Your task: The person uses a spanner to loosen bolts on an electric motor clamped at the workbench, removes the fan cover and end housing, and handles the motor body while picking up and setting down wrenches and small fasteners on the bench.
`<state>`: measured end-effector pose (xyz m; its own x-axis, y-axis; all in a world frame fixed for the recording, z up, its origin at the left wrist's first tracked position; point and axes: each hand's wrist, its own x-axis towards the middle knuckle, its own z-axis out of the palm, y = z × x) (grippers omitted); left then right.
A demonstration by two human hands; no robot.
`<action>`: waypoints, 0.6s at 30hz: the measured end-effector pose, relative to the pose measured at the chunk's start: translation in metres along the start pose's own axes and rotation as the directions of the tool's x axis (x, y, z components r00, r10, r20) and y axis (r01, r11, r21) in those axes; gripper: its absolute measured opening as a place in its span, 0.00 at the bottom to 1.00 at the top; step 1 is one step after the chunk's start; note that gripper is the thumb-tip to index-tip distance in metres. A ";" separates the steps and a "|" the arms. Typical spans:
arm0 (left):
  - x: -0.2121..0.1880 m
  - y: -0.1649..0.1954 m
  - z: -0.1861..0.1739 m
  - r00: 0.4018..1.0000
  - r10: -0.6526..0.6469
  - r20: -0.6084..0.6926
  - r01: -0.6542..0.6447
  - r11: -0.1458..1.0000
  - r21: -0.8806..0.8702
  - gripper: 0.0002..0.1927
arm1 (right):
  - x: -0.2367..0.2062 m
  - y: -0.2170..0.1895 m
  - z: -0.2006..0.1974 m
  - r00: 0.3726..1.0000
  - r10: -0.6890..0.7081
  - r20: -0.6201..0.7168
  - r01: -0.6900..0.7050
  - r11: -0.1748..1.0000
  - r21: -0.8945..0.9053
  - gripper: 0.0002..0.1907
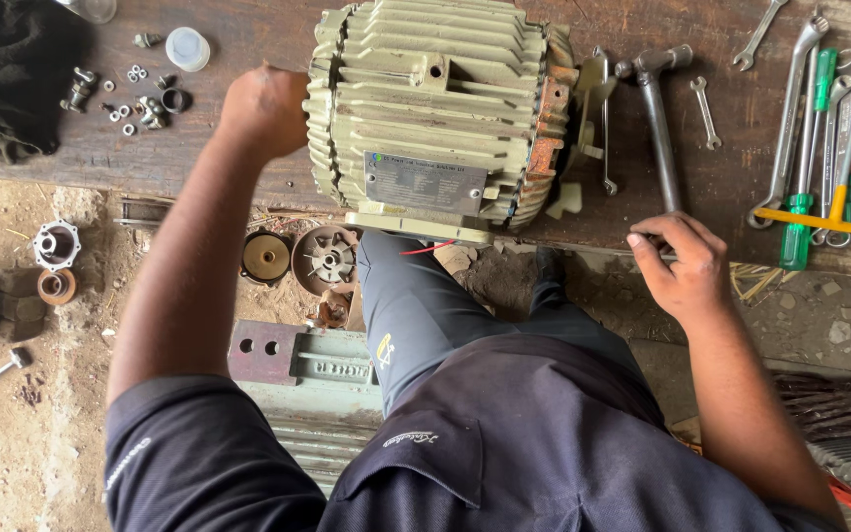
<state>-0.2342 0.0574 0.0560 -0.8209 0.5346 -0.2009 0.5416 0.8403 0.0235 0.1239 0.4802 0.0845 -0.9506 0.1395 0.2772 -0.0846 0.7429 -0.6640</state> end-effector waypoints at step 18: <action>-0.021 0.013 0.005 0.924 0.074 -0.376 -0.102 0.993 -0.055 0.07 | -0.005 -0.001 -0.002 1.000 0.009 -0.005 -0.009 1.000 -0.001 0.04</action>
<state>-0.2089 0.0562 0.0558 -0.7864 0.5897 0.1841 0.6116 0.7850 0.0982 0.1292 0.4805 0.0851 -0.9499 0.1493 0.2745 -0.0757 0.7424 -0.6657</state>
